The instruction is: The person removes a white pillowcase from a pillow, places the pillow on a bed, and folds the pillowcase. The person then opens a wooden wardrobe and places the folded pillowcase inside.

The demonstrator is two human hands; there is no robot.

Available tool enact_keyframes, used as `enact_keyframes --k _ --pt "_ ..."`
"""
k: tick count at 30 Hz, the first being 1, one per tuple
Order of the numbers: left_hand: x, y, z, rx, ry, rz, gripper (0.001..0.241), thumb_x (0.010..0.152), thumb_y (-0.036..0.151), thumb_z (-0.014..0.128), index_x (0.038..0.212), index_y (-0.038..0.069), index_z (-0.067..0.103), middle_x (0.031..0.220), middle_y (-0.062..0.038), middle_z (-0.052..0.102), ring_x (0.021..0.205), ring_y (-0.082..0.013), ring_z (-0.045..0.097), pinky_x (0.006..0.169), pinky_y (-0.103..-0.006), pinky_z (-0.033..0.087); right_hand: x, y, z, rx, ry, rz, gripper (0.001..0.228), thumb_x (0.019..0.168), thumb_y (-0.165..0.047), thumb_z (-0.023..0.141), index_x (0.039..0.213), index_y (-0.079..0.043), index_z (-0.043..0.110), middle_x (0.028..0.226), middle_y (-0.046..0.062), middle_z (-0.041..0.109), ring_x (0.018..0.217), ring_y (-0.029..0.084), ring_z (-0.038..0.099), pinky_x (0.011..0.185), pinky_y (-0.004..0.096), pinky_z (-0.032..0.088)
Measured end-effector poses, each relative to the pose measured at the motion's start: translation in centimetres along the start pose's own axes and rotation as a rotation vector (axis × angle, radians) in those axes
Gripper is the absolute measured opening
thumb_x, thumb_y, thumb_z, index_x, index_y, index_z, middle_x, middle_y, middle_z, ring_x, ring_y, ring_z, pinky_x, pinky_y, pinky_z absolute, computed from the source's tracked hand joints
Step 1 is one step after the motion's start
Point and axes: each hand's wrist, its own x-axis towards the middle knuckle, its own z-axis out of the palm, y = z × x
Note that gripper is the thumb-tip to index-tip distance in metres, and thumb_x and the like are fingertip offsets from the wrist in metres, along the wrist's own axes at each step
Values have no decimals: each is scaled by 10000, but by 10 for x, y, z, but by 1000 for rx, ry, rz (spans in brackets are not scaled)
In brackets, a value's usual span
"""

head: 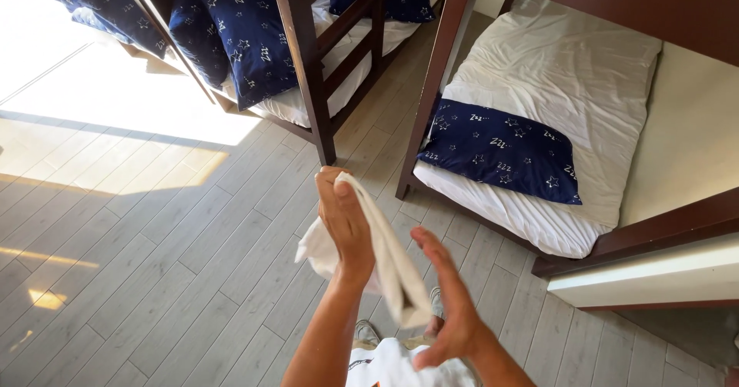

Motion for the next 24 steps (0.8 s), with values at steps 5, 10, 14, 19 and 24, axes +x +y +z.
enact_keyframes --k 5,10,14,19,24 --pt "3 8 1 202 -28 179 393 1121 344 261 983 28 450 787 -51 447 654 -141 372 646 -323 374 -8 15 2 -344 160 -162 633 756 -180 875 1244 -170 473 1562 205 381 1493 399 403 1263 536 392" --pt "2 0 -7 223 -50 162 398 1118 375 270 1013 35 449 737 -37 433 613 -119 370 596 -310 390 16 0 -20 -711 -22 43 417 683 -361 888 971 -122 704 1413 91 572 1393 293 494 1149 447 405" --pt "7 -23 -18 289 -54 219 418 1115 366 290 1034 18 508 705 -35 450 577 -139 406 548 -323 373 22 15 -45 -653 -100 83 317 728 -372 850 731 -76 736 1265 79 711 1217 225 618 970 406 486" --pt "-1 -45 -25 302 -55 63 417 1109 440 275 942 112 471 698 -112 427 613 -372 523 616 -438 480 35 16 -59 -213 66 83 209 816 -143 840 784 -39 661 827 132 731 818 223 645 757 379 541" --pt "-8 -46 -24 315 -89 -23 454 1101 464 328 1189 46 483 918 -222 522 848 -468 588 818 -516 491 40 15 -58 -119 138 160 256 916 -64 733 916 -64 477 498 46 527 481 90 467 490 239 432"
